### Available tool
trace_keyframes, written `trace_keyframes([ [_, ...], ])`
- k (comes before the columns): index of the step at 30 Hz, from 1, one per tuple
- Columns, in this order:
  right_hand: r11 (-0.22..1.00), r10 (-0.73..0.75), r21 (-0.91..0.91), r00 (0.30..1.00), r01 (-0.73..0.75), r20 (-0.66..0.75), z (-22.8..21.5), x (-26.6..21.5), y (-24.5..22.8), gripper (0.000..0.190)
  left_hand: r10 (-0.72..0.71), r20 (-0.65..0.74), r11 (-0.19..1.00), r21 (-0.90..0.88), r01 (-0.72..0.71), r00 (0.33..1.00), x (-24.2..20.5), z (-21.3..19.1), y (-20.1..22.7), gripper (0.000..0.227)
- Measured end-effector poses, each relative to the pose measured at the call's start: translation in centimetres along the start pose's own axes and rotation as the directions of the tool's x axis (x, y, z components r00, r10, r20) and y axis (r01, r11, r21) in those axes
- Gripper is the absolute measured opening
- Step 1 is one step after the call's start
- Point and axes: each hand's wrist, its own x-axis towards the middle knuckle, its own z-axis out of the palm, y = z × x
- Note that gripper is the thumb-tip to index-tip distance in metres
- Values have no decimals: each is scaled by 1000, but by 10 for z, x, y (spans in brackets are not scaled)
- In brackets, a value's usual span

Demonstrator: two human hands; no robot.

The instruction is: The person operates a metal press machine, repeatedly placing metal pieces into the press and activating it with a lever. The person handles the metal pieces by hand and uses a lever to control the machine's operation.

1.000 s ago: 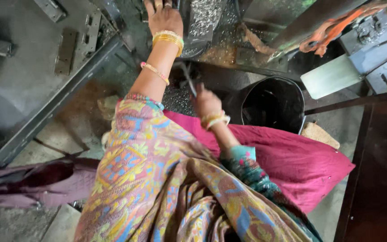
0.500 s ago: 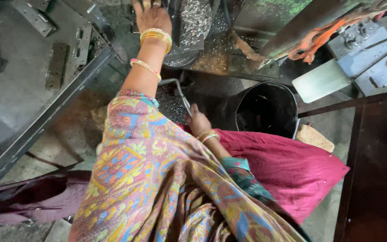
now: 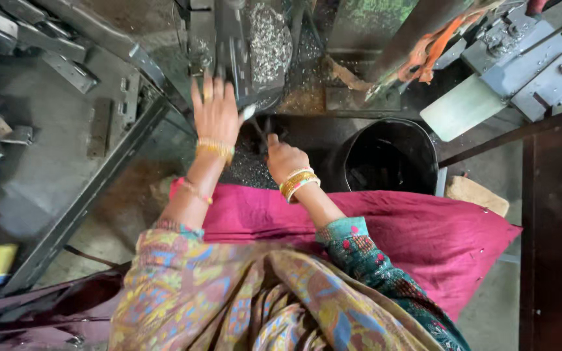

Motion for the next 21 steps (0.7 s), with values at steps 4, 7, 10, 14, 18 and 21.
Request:
trace_keyframes([
  [4, 1000, 23, -3, 999, -23, 27, 13, -7, 6, 25, -85, 38, 980, -177, 91, 996, -16, -27, -6, 47],
  [7, 1000, 14, -19, 999, -13, 42, 14, 2, 10, 28, -234, -399, 960, -241, 145, 887, 40, -32, -6, 40],
  [10, 998, 55, 21, 995, -57, 85, 15, 1, 8, 24, -261, -288, 964, -137, 230, 921, 86, -19, 17, 18],
  [14, 998, 54, 32, 996, -57, 76, 13, -3, 7, 29, -296, 55, 931, -205, 301, 954, 94, 3, 38, 18],
  [18, 997, 56, 43, 996, -59, 71, 11, -2, 7, 26, -261, 89, 938, -213, 274, 961, 56, 9, 18, 32],
  [21, 999, 21, 38, 998, -23, 52, 13, -2, 7, 27, -179, 83, 977, -107, 187, 980, 28, 8, 5, 41],
])
